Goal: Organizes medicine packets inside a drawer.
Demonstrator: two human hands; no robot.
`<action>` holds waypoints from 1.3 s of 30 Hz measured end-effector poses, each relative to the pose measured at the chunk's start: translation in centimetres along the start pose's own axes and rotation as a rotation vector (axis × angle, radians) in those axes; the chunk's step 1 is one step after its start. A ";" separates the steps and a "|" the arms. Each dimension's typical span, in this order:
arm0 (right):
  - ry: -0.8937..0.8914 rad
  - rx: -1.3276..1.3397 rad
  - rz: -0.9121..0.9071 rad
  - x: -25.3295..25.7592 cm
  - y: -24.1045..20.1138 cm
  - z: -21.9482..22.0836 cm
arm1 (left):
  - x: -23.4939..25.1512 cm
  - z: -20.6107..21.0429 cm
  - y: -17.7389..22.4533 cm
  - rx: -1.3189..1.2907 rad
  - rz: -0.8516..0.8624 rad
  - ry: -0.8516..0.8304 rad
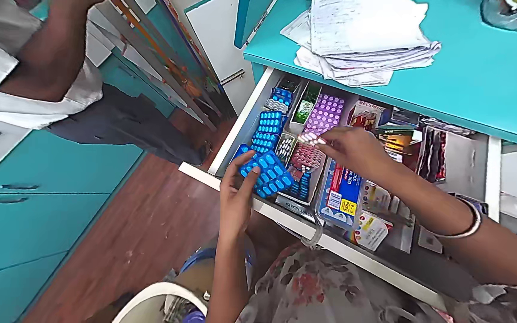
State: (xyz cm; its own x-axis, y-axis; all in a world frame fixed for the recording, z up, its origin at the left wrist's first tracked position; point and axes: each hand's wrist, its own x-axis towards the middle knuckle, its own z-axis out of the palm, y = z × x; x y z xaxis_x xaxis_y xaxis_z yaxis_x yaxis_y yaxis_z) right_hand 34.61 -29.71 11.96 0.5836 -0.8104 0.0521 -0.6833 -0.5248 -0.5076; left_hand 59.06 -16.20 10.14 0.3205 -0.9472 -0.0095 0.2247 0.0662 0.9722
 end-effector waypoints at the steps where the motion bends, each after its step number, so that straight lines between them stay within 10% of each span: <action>1: 0.093 0.029 -0.052 -0.2 -0.1 -0.3 | 0.0 0.3 0.2 -0.096 -0.064 -0.014; 8: 0.331 -0.156 -0.689 -0.3 -4.1 0.6 | -0.6 2.2 -0.3 -0.400 -0.342 -0.365; 11: 0.234 -0.069 -0.793 0.2 -4.3 0.6 | -0.4 3.2 0.5 -0.316 -0.380 -0.254; 15: 0.198 0.103 -0.450 0.6 -1.9 -0.3 | 1.0 2.0 -0.6 -0.455 -0.312 -0.159; 23: -0.306 -0.374 -0.088 1.4 -1.1 4.5 | 2.2 1.3 -1.2 -0.680 -0.300 -0.231; 39: -0.360 -0.224 0.068 1.5 0.6 4.1 | 1.6 1.0 -1.2 -0.697 -0.314 -0.257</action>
State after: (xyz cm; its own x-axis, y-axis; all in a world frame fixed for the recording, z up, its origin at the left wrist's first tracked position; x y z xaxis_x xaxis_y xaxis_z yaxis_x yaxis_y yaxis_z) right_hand 36.90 -30.14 8.19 0.6223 -0.7235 -0.2989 -0.7811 -0.5488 -0.2977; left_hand 58.42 -18.13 9.14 -0.0562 -0.9910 -0.1215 0.8187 -0.1154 0.5625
